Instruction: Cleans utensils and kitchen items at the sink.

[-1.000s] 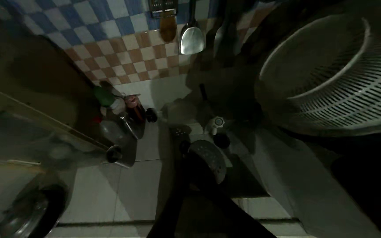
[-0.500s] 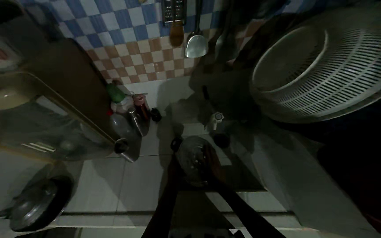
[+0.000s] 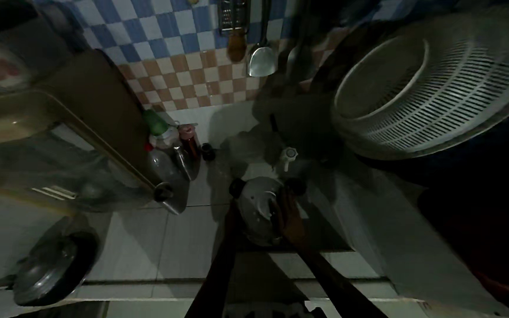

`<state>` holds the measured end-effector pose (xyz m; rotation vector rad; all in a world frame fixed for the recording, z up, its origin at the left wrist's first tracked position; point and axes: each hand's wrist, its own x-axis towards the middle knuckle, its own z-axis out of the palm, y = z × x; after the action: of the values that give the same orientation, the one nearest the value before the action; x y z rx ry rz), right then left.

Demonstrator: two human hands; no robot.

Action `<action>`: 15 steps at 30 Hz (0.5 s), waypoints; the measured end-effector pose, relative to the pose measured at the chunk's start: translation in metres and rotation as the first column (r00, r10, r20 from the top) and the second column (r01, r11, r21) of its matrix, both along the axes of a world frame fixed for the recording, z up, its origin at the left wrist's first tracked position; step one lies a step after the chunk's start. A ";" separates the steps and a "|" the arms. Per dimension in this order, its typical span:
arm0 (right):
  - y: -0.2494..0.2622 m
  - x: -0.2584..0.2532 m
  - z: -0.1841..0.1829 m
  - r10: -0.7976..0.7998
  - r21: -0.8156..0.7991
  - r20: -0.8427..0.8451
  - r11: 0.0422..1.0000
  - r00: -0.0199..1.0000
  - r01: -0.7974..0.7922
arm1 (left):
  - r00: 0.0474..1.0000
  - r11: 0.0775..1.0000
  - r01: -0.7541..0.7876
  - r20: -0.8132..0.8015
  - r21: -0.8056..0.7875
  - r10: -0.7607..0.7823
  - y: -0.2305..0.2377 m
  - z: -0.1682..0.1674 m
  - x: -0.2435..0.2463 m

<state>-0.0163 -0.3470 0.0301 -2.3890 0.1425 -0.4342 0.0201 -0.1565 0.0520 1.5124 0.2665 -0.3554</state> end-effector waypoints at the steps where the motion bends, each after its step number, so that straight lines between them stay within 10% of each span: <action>1: 0.003 0.014 0.007 -0.023 -0.018 0.041 1.000 0.999 0.024 | 0.997 0.996 0.076 0.027 0.048 -0.077 -0.006 0.007 -0.006; 11: 0.053 -0.064 0.019 0.202 -0.103 -0.120 0.971 0.972 -0.215 | 0.965 0.776 0.198 0.022 0.599 -0.263 -0.004 0.026 0.001; 15: 0.008 -0.025 -0.010 -0.018 0.078 -0.031 0.997 0.999 0.020 | 0.993 0.949 0.095 0.042 0.299 -0.112 0.003 0.021 -0.008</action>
<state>-0.0412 -0.3389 0.0205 -2.3192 0.1926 -0.3944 0.0121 -0.1539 0.0735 1.8355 0.2003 -0.3655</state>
